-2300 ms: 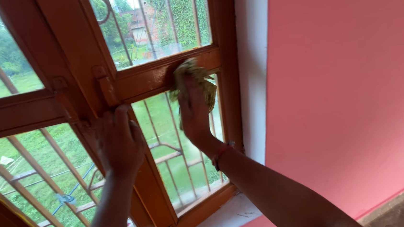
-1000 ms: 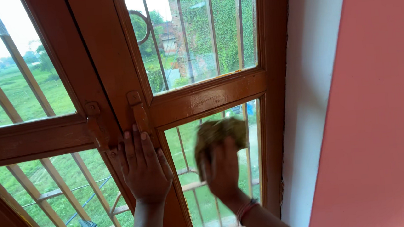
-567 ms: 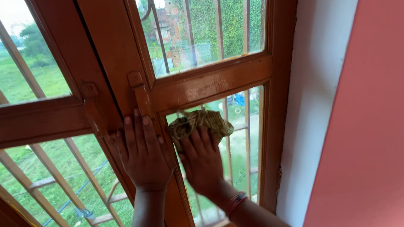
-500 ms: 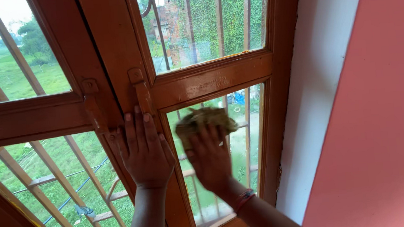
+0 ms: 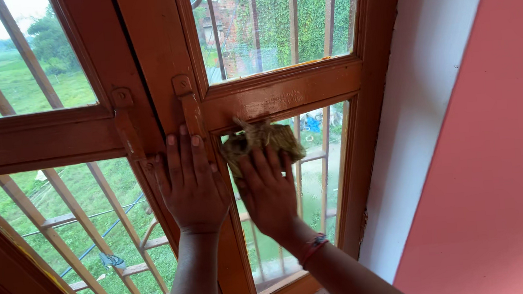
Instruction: The person cleans a wooden window frame and glass panes using a cloth. They wipe the upper and lower sections of the window, moving the cloth across the surface to remove dirt. The person also wipes the window sill and the metal security bars outside the glass.
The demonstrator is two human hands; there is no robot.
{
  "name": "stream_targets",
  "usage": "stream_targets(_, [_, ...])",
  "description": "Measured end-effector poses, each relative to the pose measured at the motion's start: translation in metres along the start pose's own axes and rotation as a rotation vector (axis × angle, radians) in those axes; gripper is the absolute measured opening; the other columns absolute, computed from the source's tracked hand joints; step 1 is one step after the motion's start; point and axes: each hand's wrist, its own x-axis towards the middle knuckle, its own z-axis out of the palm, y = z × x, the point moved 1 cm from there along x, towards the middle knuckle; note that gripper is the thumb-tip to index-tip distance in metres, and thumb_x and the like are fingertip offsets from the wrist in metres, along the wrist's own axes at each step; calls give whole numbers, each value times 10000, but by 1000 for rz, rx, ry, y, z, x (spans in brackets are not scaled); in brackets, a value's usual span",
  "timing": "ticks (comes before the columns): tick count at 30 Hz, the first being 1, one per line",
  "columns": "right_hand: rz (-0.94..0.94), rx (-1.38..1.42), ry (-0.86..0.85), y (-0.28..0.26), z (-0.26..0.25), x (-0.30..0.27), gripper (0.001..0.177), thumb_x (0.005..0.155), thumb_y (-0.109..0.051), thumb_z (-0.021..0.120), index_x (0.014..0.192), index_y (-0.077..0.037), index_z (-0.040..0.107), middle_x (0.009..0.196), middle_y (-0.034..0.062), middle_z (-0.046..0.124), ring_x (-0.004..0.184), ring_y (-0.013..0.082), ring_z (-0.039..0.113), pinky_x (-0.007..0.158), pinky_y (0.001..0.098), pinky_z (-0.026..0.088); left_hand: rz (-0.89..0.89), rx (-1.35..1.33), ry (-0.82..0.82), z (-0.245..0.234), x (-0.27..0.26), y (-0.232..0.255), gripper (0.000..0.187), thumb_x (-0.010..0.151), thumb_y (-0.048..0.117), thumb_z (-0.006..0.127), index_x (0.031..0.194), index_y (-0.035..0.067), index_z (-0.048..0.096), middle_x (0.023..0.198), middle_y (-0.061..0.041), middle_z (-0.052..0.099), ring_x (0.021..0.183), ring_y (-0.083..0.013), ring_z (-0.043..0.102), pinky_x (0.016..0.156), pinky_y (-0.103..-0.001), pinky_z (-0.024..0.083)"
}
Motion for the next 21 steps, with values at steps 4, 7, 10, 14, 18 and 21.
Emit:
stream_targets(4, [8,10,96,-4,-2,8,498,1036,-249,520,1483,-29,519,1551,263,439,1467,482,367,1184,650,268,-5,22,9,1,1,2,490,1095,169,414,1569,51,377,1617,-193,479,1542,-346,397,1262,-581,272])
stream_targets(7, [38,12,182,-16,11,12,486,1035,-256,516,1469,-38,530,1552,263,429,1435,480,381,1165,637,273,-9,21,7,2,-1,2,490,1096,169,415,1571,55,374,1618,-187,480,1542,-342,398,1263,-580,271])
stream_targets(10, [33,4,202,-16,17,3,464,1055,-254,505,1470,-48,541,1555,252,433,1437,473,394,1174,627,277,-6,37,5,1,-3,1,494,1099,165,420,1578,52,370,1619,-187,481,1541,-344,397,1261,-578,270])
stream_targets(14, [26,15,145,-13,16,-9,485,1042,-267,496,1466,-36,539,1558,257,422,1448,491,383,1179,656,263,-6,30,5,1,0,1,501,1098,167,429,1582,54,364,1622,-185,478,1545,-349,393,1265,-581,264])
stream_targets(18, [36,46,136,-20,20,2,530,1050,-254,453,1509,5,500,1621,280,370,1500,520,339,1212,673,235,-16,20,5,0,-1,2,501,1091,158,422,1581,66,372,1625,-175,479,1547,-339,397,1269,-576,265])
stream_targets(21, [18,40,128,-15,22,10,511,1063,-269,450,1501,-9,498,1630,260,374,1524,503,335,1233,666,224,-22,13,-1,0,-1,2,498,1094,153,425,1581,63,377,1629,-176,474,1552,-345,395,1276,-580,263])
